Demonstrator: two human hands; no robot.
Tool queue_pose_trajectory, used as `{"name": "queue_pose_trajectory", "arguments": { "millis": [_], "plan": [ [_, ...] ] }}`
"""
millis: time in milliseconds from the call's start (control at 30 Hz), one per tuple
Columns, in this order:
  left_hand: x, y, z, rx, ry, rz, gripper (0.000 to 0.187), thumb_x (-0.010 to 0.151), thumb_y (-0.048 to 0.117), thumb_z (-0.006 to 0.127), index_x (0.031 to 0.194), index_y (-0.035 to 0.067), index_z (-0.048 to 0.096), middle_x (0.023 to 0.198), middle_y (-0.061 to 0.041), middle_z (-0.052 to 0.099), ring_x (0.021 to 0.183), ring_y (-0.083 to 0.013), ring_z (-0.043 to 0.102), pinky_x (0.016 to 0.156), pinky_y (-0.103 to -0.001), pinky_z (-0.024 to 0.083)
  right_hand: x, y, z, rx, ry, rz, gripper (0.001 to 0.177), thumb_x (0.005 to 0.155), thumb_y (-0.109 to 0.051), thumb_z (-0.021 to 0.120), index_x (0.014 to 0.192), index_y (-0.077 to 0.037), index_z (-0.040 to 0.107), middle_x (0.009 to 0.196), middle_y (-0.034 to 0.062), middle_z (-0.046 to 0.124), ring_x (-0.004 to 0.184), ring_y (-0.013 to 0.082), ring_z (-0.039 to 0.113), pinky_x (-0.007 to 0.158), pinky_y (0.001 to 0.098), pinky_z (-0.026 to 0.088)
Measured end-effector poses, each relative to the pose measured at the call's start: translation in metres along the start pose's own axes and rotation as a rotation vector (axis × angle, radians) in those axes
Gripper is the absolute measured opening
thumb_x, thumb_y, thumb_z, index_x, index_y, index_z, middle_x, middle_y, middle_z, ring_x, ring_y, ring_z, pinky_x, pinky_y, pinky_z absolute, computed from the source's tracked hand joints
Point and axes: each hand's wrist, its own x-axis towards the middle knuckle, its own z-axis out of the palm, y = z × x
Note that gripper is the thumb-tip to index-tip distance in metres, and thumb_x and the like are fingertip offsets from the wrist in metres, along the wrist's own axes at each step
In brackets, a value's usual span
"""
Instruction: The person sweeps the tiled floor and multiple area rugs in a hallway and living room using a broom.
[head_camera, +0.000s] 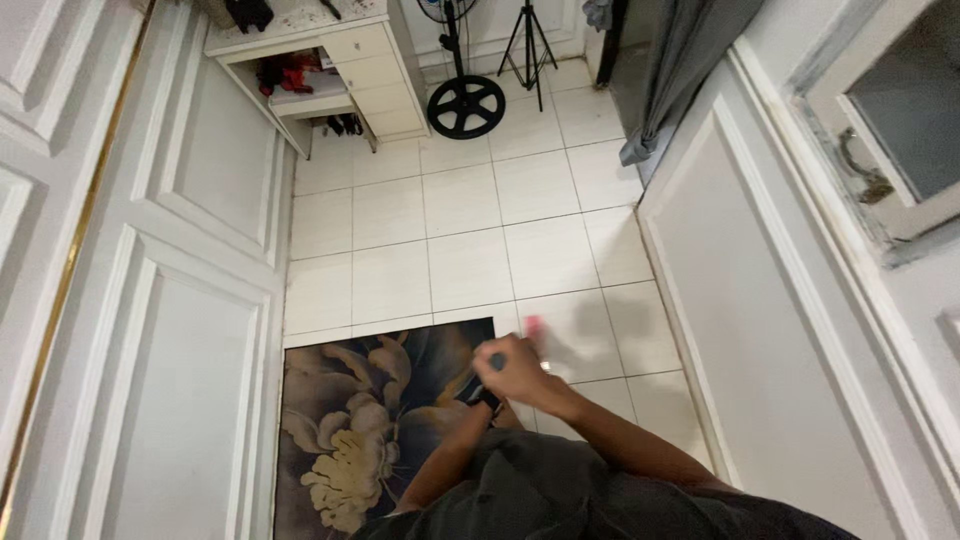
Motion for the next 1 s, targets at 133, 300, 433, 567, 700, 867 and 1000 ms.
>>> {"name": "queue_pose_trajectory", "arguments": {
  "millis": [133, 300, 433, 567, 700, 867, 1000],
  "plan": [
    [0.005, 0.018, -0.009, -0.045, -0.075, -0.028, 0.011, 0.092, 0.005, 0.058, 0.092, 0.001, 0.068, 0.080, -0.008, 0.061, 0.070, -0.0171, 0.052, 0.064, -0.034, 0.043, 0.043, -0.025, 0.040, -0.164, -0.364, 0.197, 0.024, 0.092, -0.018, 0.068, 0.074, -0.003, 0.074, 0.067, 0.0154, 0.070, 0.051, 0.0231, 0.061, 0.054, 0.0397, 0.051],
    [0.038, 0.001, -0.018, -0.120, -0.213, -0.302, 0.015, 0.100, 0.004, 0.052, 0.097, 0.003, 0.067, 0.079, -0.001, 0.055, 0.069, -0.0092, 0.040, 0.061, -0.029, 0.034, 0.066, -0.046, 0.016, -0.098, -0.292, 0.213, 0.039, 0.102, -0.021, 0.064, 0.067, -0.006, 0.066, 0.049, 0.0061, 0.054, 0.039, 0.0190, 0.045, 0.045, 0.0370, 0.039],
    [0.047, -0.032, -0.048, 0.483, -0.021, 0.046, 0.009, 0.087, 0.013, 0.062, 0.087, 0.007, 0.068, 0.075, -0.008, 0.064, 0.069, -0.0236, 0.055, 0.065, -0.041, 0.042, 0.072, -0.036, -0.012, 0.130, -0.106, 0.135, 0.039, 0.101, -0.017, 0.062, 0.062, -0.010, 0.060, 0.049, -0.0042, 0.053, 0.040, 0.0063, 0.048, 0.050, 0.0268, 0.043],
    [0.041, -0.041, -0.083, 0.510, 0.029, -0.038, 0.012, 0.077, 0.014, 0.064, 0.083, 0.006, 0.071, 0.077, -0.019, 0.068, 0.073, -0.0394, 0.064, 0.066, -0.049, 0.049, 0.069, 0.002, -0.019, 0.409, 0.115, 0.221, 0.040, 0.098, -0.007, 0.062, 0.059, -0.006, 0.056, 0.054, -0.0014, 0.052, 0.051, 0.0064, 0.043, 0.050, 0.0290, 0.038],
    [0.030, -0.045, -0.126, 0.498, 0.047, -0.302, 0.012, 0.075, 0.013, 0.063, 0.078, 0.005, 0.071, 0.077, -0.024, 0.067, 0.075, -0.0452, 0.065, 0.068, -0.053, 0.051, 0.062, 0.064, 0.009, 0.686, 0.199, 0.240, 0.048, 0.106, -0.002, 0.056, 0.059, -0.004, 0.047, 0.056, -0.0018, 0.043, 0.055, 0.0056, 0.037, 0.055, 0.0272, 0.035],
    [0.015, -0.063, -0.130, 0.484, 0.077, -0.413, 0.011, 0.081, 0.012, 0.063, 0.080, 0.004, 0.071, 0.077, -0.022, 0.066, 0.074, -0.0400, 0.064, 0.068, -0.049, 0.049, 0.051, 0.090, 0.044, 0.454, 0.124, 0.377, 0.031, 0.097, 0.002, 0.056, 0.068, -0.008, 0.056, 0.069, -0.0050, 0.057, 0.063, 0.0056, 0.055, 0.059, 0.0267, 0.049],
    [-0.016, -0.060, -0.101, 0.114, 0.083, -0.232, 0.009, 0.086, 0.009, 0.061, 0.086, 0.005, 0.070, 0.077, -0.017, 0.065, 0.072, -0.0316, 0.060, 0.066, -0.043, 0.048, 0.064, 0.032, 0.058, 0.342, -0.205, 0.117, 0.027, 0.088, 0.000, 0.061, 0.062, -0.003, 0.061, 0.061, 0.0079, 0.063, 0.054, 0.0153, 0.060, 0.057, 0.0312, 0.048]
  ]
}}
